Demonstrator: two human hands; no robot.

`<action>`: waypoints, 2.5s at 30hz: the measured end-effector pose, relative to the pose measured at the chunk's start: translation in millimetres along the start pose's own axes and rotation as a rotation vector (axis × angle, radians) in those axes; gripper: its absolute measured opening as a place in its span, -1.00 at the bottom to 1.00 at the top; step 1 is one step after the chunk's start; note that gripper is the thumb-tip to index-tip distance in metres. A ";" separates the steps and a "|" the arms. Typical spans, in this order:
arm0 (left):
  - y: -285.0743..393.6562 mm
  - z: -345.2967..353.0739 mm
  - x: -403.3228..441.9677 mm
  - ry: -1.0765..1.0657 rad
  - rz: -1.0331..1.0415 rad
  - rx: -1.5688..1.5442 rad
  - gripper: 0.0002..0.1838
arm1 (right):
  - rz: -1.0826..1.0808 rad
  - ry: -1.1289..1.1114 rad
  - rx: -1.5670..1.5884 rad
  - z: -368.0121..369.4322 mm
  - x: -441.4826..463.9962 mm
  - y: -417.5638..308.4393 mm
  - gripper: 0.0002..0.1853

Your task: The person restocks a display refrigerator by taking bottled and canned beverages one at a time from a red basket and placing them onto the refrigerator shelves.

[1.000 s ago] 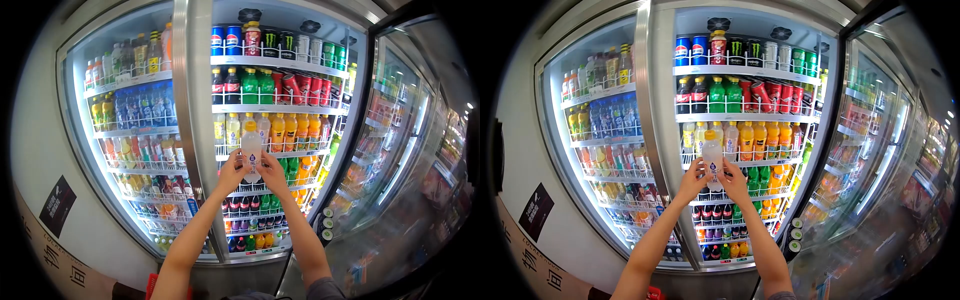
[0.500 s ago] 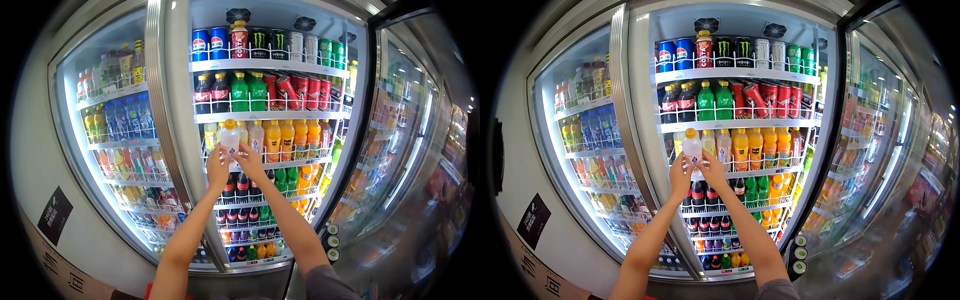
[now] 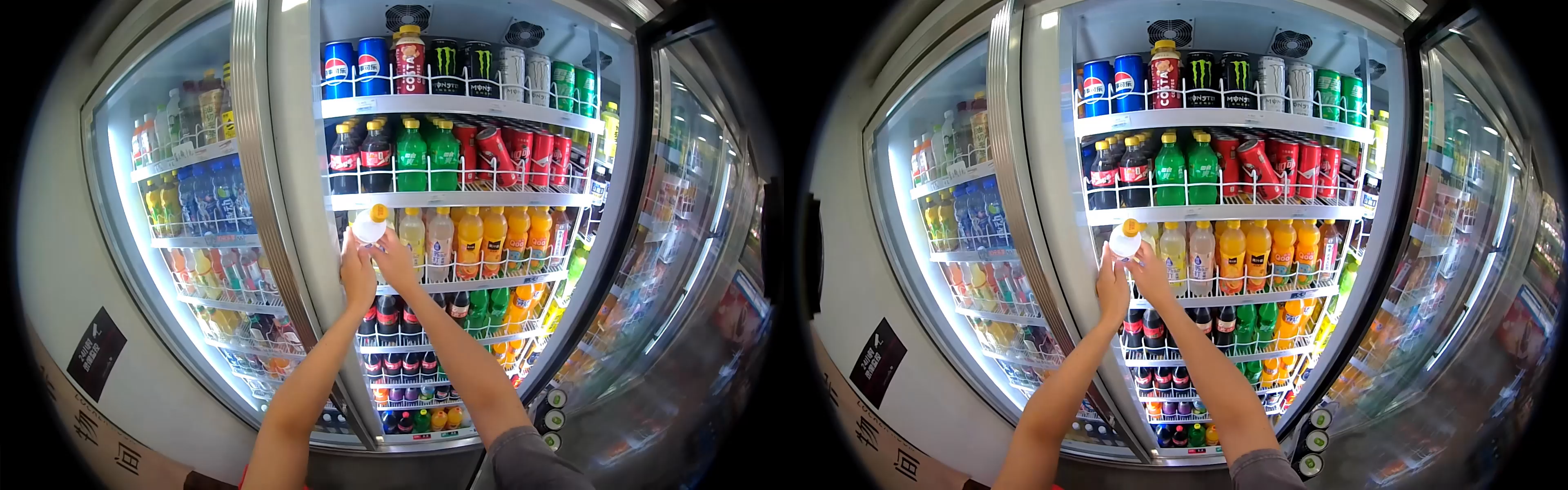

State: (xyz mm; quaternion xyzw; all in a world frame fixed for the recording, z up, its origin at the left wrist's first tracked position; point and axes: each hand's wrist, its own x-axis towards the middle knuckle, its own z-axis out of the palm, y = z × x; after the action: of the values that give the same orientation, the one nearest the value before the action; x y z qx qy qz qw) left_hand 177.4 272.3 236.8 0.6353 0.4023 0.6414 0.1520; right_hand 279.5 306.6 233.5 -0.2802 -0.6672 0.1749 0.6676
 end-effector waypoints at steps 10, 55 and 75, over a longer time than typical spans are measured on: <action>-43.9 24.6 21.4 0.000 -0.301 -0.176 -0.31 | 0.078 0.019 -0.180 27.4 -2.3 65.2 -0.59; -65.9 -416.8 -267.9 0.442 -0.457 -0.374 -0.52 | 0.363 -0.238 0.516 316.2 -270.9 -154.4 -0.67; -128.2 -653.3 -636.9 1.261 -0.961 -0.127 -0.50 | 0.960 -1.123 0.628 507.7 -585.0 -117.5 -0.71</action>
State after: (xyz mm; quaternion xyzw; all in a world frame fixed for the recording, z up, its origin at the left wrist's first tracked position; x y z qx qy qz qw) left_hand -382.1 -307.6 -209.8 -0.1003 0.6052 0.7661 0.1915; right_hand -267.5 -69.1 -182.9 -0.2058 -0.6299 0.7372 0.1319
